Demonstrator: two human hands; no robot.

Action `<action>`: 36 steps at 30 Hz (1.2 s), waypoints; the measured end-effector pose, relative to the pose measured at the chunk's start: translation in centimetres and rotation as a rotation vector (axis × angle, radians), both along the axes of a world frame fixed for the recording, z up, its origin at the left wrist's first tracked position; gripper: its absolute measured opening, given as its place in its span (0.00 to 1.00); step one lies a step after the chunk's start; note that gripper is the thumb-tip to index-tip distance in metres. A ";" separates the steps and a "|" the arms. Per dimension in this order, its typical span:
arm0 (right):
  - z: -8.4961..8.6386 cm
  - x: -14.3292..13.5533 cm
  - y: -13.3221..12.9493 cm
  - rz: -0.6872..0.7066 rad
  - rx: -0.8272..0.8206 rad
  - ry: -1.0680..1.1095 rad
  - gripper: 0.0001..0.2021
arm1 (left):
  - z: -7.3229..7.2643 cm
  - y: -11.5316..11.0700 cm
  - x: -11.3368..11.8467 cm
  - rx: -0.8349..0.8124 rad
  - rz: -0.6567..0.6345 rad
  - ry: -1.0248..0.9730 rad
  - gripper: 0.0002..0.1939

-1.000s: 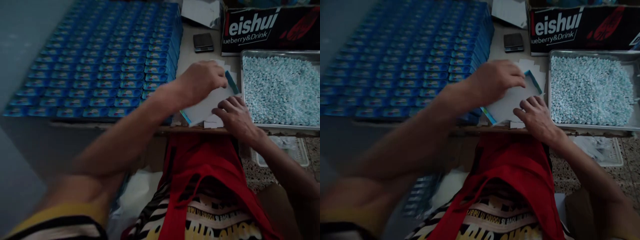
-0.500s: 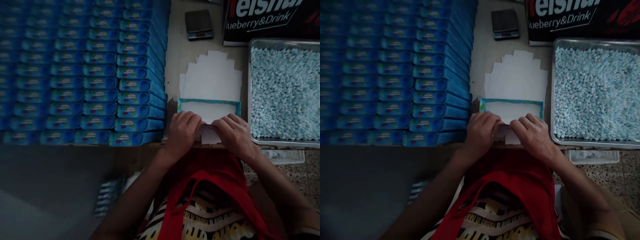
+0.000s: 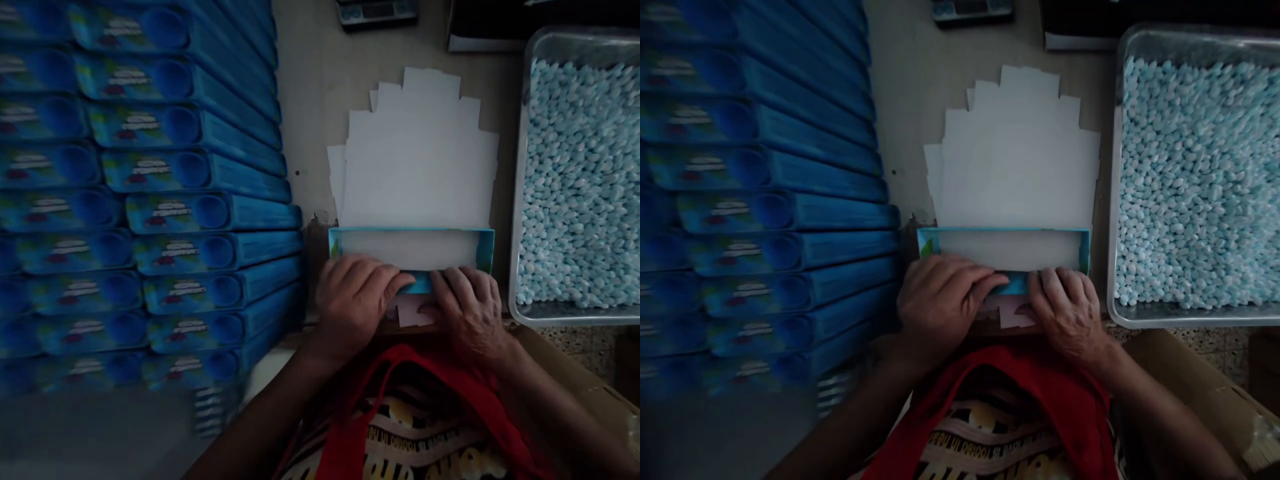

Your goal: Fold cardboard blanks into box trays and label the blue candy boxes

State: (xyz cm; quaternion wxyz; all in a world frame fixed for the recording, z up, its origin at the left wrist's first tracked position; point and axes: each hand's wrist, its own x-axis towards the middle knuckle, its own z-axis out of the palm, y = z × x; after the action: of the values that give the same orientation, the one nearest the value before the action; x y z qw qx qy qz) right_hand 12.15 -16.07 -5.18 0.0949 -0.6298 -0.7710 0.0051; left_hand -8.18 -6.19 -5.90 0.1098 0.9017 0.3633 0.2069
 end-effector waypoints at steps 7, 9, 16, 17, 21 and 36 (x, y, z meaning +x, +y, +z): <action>-0.2 -0.8 0.5 -0.061 -0.014 -0.013 0.15 | -1.8 -2.8 -1.3 0.141 -0.009 0.106 0.09; -0.2 -0.9 0.5 -0.072 -0.026 -0.019 0.14 | -1.9 -2.9 -0.9 0.151 0.004 0.131 0.08; -0.1 -1.1 0.5 -0.097 -0.066 0.002 0.14 | -0.8 -1.3 0.0 0.102 0.013 0.224 0.05; -0.1 -1.1 0.6 -0.100 -0.074 0.003 0.14 | -0.7 -1.1 -0.1 0.101 -0.007 0.237 0.04; 0.3 -1.2 0.9 -0.117 -0.105 0.017 0.14 | -0.3 -0.3 -0.5 0.102 -0.113 0.262 0.03; 0.3 -1.8 0.4 -0.148 -0.094 -0.020 0.18 | -1.1 -0.4 -0.2 0.125 -0.103 0.222 0.13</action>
State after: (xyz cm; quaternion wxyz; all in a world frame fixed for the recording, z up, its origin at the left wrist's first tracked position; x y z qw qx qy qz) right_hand 10.38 -15.65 -4.85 0.0576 -0.6887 -0.7222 0.0277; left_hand -8.36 -6.60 -6.97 0.0228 0.9416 0.3129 0.1224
